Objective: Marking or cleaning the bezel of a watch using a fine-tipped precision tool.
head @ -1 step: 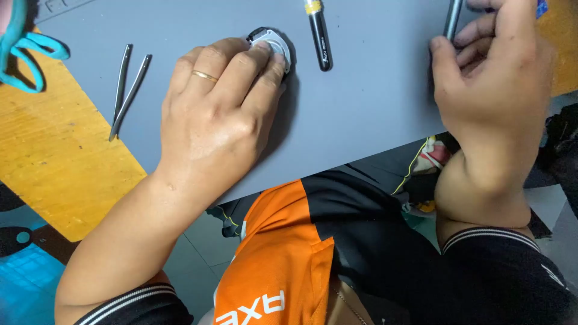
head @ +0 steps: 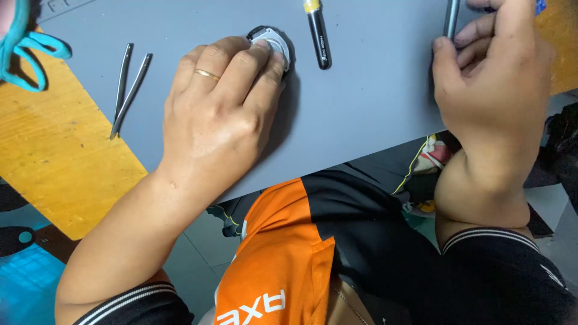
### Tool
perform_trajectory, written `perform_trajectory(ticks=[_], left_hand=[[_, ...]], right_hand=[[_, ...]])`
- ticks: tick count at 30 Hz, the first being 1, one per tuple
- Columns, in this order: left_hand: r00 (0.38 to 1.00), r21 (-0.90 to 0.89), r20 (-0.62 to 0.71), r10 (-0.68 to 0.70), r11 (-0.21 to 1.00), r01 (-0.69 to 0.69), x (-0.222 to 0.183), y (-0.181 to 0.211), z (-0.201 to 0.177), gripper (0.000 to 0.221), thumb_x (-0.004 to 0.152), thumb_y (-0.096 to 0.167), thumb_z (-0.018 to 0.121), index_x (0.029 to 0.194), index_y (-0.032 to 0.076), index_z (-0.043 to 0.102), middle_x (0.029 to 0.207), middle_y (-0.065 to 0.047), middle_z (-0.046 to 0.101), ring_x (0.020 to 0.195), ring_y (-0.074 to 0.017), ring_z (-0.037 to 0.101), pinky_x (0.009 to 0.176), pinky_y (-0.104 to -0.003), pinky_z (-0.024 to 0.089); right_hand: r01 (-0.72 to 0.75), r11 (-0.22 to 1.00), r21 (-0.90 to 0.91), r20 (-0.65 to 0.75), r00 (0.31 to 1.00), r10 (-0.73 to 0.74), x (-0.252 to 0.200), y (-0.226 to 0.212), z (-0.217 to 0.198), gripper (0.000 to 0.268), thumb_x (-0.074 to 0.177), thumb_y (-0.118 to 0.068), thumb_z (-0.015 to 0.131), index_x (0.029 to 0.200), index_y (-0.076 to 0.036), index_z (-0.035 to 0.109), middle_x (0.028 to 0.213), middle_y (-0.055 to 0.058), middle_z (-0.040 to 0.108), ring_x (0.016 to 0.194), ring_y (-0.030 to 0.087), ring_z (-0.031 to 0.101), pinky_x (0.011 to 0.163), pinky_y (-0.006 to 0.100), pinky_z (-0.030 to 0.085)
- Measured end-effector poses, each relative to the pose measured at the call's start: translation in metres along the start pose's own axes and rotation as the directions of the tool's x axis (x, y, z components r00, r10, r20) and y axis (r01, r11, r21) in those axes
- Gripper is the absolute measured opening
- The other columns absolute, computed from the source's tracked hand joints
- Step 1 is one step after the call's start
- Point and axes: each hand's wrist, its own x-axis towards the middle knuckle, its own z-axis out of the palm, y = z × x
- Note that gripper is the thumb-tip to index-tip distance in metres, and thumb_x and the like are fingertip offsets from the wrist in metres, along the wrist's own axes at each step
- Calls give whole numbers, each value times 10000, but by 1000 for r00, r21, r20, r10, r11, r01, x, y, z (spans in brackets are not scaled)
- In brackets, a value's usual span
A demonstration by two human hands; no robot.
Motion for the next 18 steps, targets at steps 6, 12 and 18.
perform_trajectory(ticks=[6,12,18], left_hand=[[1000,55,11,20,998,-21,0,6,-2,149,800,9,489,927,18,565,896,-72,523,771,-221,483,607,-304,408],[993,205,114,-38,979,14,-5,25,1,212,846,152,462,939,-11,560,1000,-151,505,893,-269,519,670,-321,473],[976,386,193,-96,922,14,-13,28,2,350,849,90,251,1093,-8,481,1111,-173,428,1032,-278,432,791,-278,464]], right_hand=[[53,998,37,21,998,-54,-7,0,-7,250,835,81,551,1058,75,438,753,107,489,559,163,484,522,281,382],[-46,973,225,131,991,16,-13,-2,-20,217,870,112,412,1044,39,519,724,56,386,545,111,292,502,235,226],[-148,881,448,250,967,36,1,-3,-28,248,898,100,264,1001,127,488,821,206,457,689,233,468,646,269,440]])
